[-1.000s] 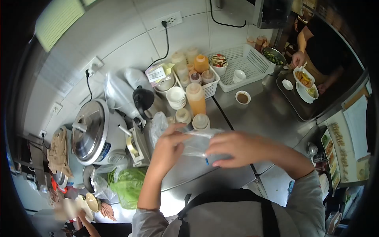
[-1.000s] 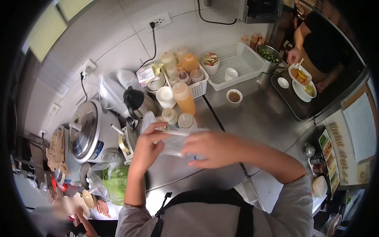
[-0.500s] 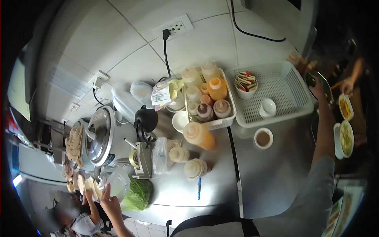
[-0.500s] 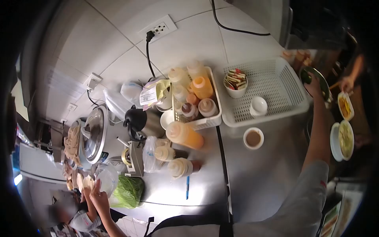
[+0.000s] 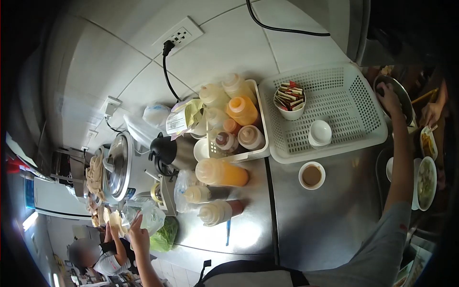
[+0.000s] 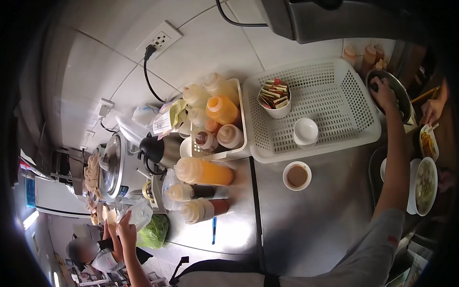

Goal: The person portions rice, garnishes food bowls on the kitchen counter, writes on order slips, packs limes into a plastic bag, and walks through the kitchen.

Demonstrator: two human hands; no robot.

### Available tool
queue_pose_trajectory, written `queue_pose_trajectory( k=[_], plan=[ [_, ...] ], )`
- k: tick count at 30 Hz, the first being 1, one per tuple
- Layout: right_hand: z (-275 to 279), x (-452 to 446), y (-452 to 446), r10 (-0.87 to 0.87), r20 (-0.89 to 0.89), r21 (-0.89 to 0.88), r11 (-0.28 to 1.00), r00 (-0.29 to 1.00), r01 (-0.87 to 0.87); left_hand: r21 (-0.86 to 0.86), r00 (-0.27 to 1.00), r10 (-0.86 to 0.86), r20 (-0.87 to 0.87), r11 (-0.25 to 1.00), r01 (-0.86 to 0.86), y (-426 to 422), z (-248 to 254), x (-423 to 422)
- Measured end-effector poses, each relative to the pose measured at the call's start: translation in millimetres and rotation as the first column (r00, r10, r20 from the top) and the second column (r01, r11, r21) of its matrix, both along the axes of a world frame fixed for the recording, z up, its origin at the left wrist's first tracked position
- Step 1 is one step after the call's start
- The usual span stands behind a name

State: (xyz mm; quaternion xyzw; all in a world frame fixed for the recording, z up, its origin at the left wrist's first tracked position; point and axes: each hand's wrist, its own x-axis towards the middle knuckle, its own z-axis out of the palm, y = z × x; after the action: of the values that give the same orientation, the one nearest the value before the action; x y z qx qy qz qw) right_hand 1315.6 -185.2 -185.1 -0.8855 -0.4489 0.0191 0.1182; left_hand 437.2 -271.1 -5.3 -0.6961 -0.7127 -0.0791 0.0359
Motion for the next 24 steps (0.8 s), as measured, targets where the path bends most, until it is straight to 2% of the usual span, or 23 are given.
queue_pose_trajectory(
  k=[3, 6, 9, 11, 12, 13, 14, 15, 16, 17, 18, 19, 20, 21, 22, 23, 24],
  plan=[
    [-20.8, 30.2, -1.6, 0.282, -0.004, 0.279, 0.921, 0.959, -0.270, 0.001, 1.000, 0.002, 0.025, 1.000, -0.002, -1.6, 2.3, -1.3],
    [-20.4, 34.1, -8.2, 0.200, -0.111, 0.288, 0.944, 0.974, -0.161, 0.002, 0.999, 0.012, 0.041, 1.000, -0.012, -7.6, 4.7, -7.2],
    [-32.6, 50.8, -10.6, 0.244, -0.216, 0.523, 0.846, 0.945, -0.099, 0.008, 1.000, 0.003, 0.021, 1.000, -0.003, -12.2, 2.5, -14.5],
    [-21.1, 60.0, -21.7, 0.194, -0.429, 0.601, 0.791, 0.882, 0.118, 0.017, 1.000, 0.000, -0.015, 1.000, 0.000, -15.9, 1.9, -12.2],
    [-12.3, 59.8, -21.6, 0.192, -0.530, 0.615, 0.757, 0.826, 0.219, 0.024, 0.999, -0.043, 0.020, 0.999, 0.042, -16.0, -1.2, -14.3],
    [8.4, 43.0, -26.3, 0.298, -0.744, 0.636, 0.590, 0.598, 0.497, 0.033, 0.996, -0.066, 0.054, 0.997, 0.064, -19.3, -5.3, -18.3],
    [27.1, 13.7, -33.5, 0.446, -0.843, 0.502, 0.448, 0.302, 0.740, 0.028, 0.995, -0.067, 0.073, 0.997, 0.065, -22.4, -6.9, -12.3],
    [-37.1, 117.8, -39.0, 0.855, -0.500, 0.676, 0.484, -0.136, 0.556, 0.015, 0.996, -0.038, 0.077, 0.999, 0.037, -25.6, -15.3, -13.7],
    [-25.7, 80.0, -42.5, 0.894, -0.193, 0.726, 0.407, -0.404, 0.555, 0.042, 0.985, -0.093, 0.142, 0.995, 0.088, -29.0, -14.6, -0.7],
    [-17.2, 49.9, -56.2, 0.885, -0.292, 0.535, 0.466, -0.363, 0.705, 0.028, 0.978, -0.077, 0.193, 0.997, 0.073, -33.3, -17.7, 5.9],
    [6.8, -22.0, -66.9, 0.846, -0.169, 0.391, 0.528, -0.505, 0.754, 0.017, 0.978, -0.077, 0.196, 0.997, 0.075, -37.4, -27.5, 3.8],
    [41.0, -108.8, -79.5, 0.807, -0.232, 0.085, 0.573, -0.543, 0.815, 0.006, 0.971, -0.033, 0.238, 0.999, 0.032, -39.9, -29.9, 9.1],
    [61.5, -190.9, -83.7, 0.731, -0.116, 0.007, 0.678, -0.673, 0.735, 0.015, 0.953, -0.066, 0.295, 0.998, 0.064, -41.8, -35.8, 10.8],
    [71.5, -266.7, -97.4, 0.647, 0.008, -0.067, 0.761, -0.763, 0.645, -0.051, 0.957, -0.008, 0.290, 0.998, 0.024, -44.7, -42.1, 13.9],
    [80.3, -336.0, -105.2, 0.496, -0.019, -0.035, 0.867, -0.868, 0.496, -0.079, 0.953, -0.017, 0.301, 0.996, 0.043, -47.4, -46.1, 17.1],
    [95.6, -407.0, -115.4, 0.318, -0.046, 0.086, 0.946, -0.947, 0.313, -0.068, 0.958, -0.045, 0.282, 0.995, 0.067, -50.4, -52.4, 19.7],
    [112.4, -473.3, -128.5, 0.165, -0.004, 0.115, 0.980, -0.986, 0.164, -0.086, 0.957, -0.065, 0.284, 0.992, 0.093, -54.0, -55.7, 23.6]
  ],
)
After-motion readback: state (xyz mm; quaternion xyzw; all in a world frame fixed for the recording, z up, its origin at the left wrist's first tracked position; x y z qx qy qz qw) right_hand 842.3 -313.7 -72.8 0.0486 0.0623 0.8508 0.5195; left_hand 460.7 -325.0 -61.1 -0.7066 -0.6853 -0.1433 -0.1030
